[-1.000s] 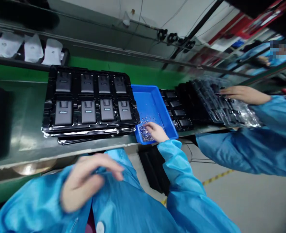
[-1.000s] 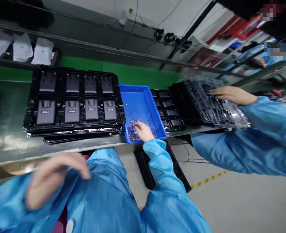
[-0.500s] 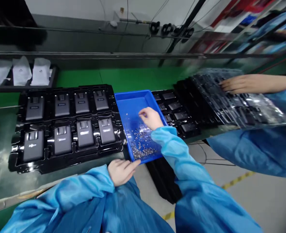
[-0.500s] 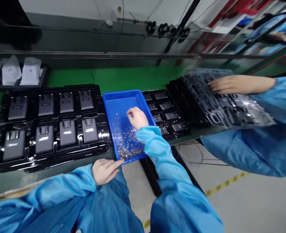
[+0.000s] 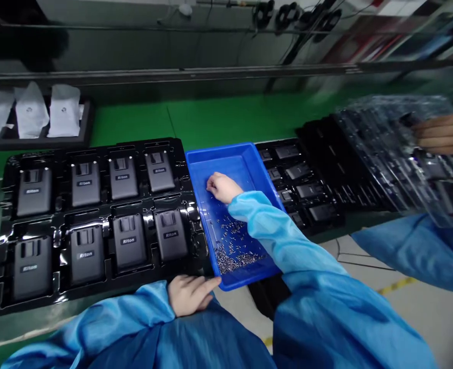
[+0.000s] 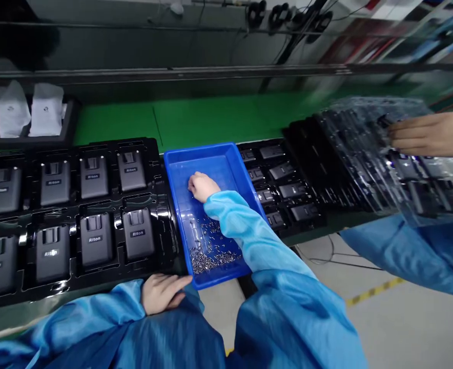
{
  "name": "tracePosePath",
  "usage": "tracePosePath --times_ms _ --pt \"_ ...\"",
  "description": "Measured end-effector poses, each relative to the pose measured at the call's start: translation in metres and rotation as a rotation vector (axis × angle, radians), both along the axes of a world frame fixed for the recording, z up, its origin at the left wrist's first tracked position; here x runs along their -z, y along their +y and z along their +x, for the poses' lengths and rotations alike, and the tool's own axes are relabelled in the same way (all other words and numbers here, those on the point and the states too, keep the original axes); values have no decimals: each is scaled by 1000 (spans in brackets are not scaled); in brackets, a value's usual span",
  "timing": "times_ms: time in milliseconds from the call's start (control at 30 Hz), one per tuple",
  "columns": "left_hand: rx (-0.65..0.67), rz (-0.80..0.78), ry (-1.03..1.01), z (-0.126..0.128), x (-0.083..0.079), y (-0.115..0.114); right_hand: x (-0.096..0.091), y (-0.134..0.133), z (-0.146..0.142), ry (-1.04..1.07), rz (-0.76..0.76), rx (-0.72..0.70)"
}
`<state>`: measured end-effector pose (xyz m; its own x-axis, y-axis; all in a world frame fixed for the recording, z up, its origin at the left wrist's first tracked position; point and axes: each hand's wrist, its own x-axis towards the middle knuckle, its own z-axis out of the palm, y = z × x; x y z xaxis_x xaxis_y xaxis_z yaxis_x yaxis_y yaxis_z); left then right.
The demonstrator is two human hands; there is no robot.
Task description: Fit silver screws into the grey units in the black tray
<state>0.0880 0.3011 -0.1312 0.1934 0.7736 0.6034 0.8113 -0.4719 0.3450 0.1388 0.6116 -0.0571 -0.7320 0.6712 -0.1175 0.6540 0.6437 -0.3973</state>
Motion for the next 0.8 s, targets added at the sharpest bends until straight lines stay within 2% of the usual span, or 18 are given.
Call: tracePosePath --times_ms 67,100,167,233,267,333,400,433,467,567,700,800 --pt "1 16 4 1 -2 2 -21 -10 14 53 11 5" --pt "2 16 11 2 -5 3 -35 -18 31 98 18 15" --pt "0 0 25 3 -10 6 -67 -40 88 208 54 64" --pt "-9 -37 27 5 -18 9 -92 -68 165 253 69 163" --pt "-10 -60 22 5 -21 11 -98 -85 205 219 24 298" --pt "2 -96 4 6 -27 16 -94 -118 275 8 -82 614" --pt "22 -110 -16 7 -30 20 -73 -147 317 -18 72 849" --pt "26 -110 -26 8 -30 21 -60 -157 326 10 152 913" --pt "28 -109 -36 9 -30 23 -46 -164 326 63 147 938" --pt "26 -117 -60 11 -29 24 -14 -165 292 182 49 961" --pt "19 -143 -86 13 -28 21 6 -133 235 161 59 970" --pt "14 -135 -98 13 -26 18 12 -115 218 144 68 1033"
